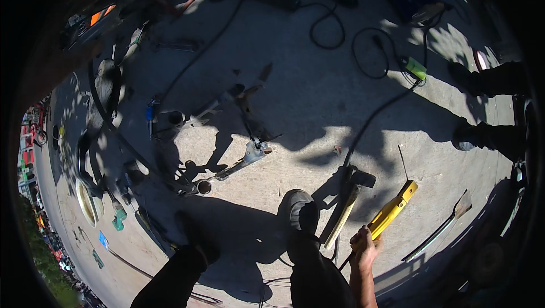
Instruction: The person welds a metal shovel head to a metal frame using a handheld welding torch. They reposition the shovel and frame multiple times to weld different joints, then set the shovel aside and pick up a curved metal bar to continue welding.
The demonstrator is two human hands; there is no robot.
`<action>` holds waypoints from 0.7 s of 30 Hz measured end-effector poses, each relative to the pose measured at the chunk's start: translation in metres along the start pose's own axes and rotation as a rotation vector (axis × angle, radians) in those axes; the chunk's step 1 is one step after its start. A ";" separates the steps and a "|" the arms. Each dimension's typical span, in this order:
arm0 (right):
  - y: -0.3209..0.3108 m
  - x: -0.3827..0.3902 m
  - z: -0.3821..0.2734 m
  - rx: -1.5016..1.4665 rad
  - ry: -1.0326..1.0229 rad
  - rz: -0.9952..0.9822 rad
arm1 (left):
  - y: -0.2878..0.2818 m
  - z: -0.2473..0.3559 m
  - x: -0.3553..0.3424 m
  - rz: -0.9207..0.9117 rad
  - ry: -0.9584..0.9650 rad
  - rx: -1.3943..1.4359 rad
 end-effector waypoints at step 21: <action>-0.027 -0.011 0.007 -0.081 0.015 0.081 | 0.185 0.171 -0.087 -0.563 0.267 -0.095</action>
Point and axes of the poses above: each hand's wrist, its own x-axis away from the middle knuckle, its own y-axis out of the palm, z = x × y, the point moved 10 cm from there along -x, towards the middle knuckle, and after that the axes turned 5 degrees about -y, right-handed, at the moved point
